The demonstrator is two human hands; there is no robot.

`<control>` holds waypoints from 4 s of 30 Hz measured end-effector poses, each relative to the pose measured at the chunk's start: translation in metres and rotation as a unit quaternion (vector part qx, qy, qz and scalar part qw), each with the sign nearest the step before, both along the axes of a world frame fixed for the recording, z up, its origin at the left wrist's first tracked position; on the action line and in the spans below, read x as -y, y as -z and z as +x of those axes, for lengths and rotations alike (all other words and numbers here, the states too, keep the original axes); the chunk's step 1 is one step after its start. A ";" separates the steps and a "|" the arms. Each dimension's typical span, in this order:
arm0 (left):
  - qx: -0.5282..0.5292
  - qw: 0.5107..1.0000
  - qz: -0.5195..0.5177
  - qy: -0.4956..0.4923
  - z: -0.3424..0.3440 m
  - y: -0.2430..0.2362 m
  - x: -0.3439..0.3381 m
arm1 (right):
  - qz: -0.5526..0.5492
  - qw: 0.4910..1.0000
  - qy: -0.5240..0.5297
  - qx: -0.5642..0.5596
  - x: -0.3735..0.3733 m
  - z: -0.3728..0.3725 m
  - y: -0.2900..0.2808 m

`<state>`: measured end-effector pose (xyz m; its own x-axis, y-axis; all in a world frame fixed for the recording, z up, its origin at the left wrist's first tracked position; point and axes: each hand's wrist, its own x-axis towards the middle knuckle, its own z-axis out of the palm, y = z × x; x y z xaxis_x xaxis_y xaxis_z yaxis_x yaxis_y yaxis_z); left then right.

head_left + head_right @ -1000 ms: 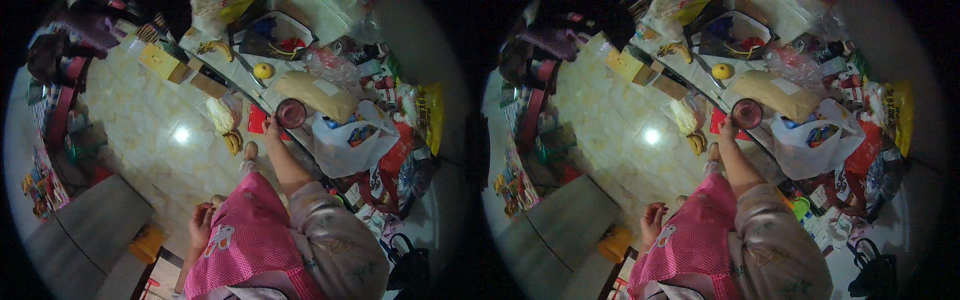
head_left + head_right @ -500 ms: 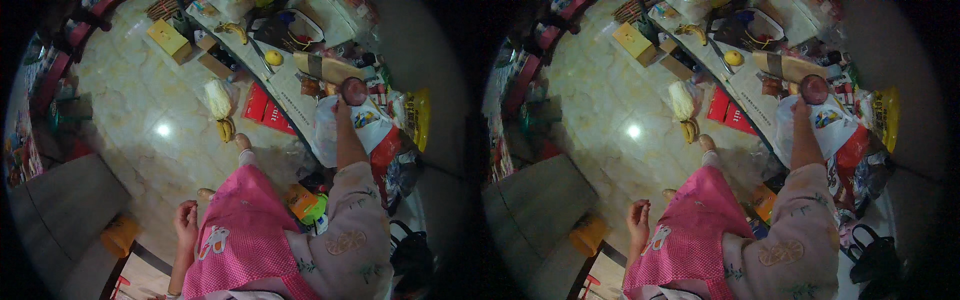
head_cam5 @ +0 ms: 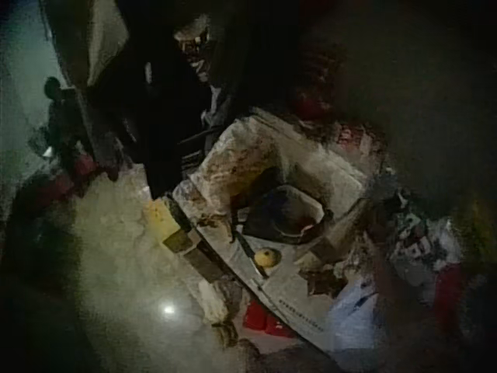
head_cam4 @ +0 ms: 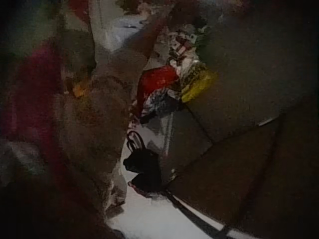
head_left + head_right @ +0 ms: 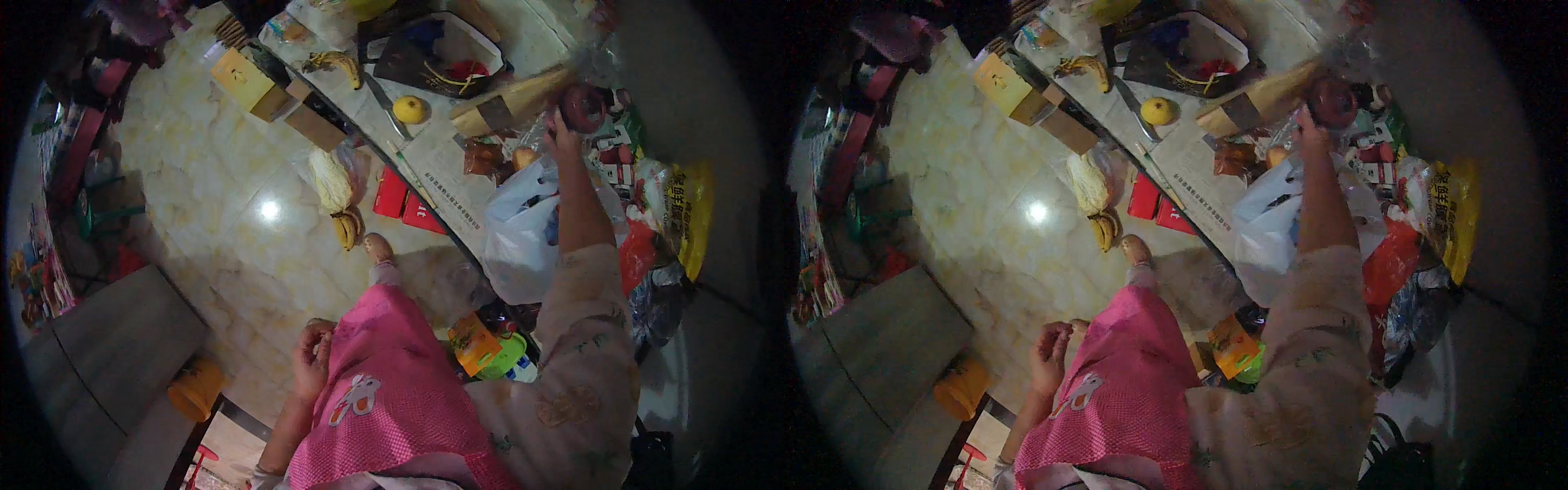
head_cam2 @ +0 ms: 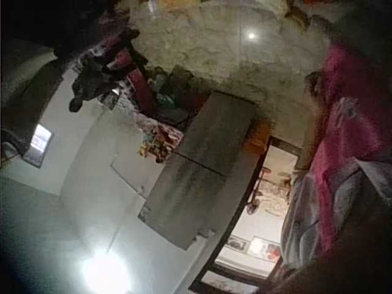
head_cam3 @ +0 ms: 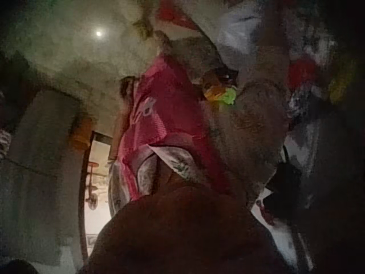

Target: The person carries a pink mug through the house, opens a paper bag, and adds its contents to the mug. They then return to the kitchen and stir a bowl of batter with chopsticks.

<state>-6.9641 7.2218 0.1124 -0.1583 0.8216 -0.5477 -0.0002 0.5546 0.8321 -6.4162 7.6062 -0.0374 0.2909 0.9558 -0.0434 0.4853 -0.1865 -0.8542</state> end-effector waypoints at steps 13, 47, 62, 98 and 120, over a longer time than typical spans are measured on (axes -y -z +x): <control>-0.059 0.995 0.013 0.077 0.023 -0.014 -0.010 | -0.085 0.991 0.051 0.088 0.076 -0.078 -0.040; 0.202 0.972 -0.033 -0.116 0.037 -0.039 0.002 | -0.256 0.891 -0.194 0.321 0.221 0.056 -0.130; 0.135 0.989 -0.009 -0.066 0.054 -0.046 0.001 | -0.242 0.764 -0.216 0.558 0.187 -0.027 -0.134; 0.110 0.983 0.042 -0.144 0.032 -0.030 0.039 | -0.030 0.933 0.297 -0.198 0.228 0.221 -0.213; 0.117 0.990 0.065 -0.037 0.053 -0.049 0.038 | 0.162 0.969 0.188 0.001 0.191 0.103 -0.466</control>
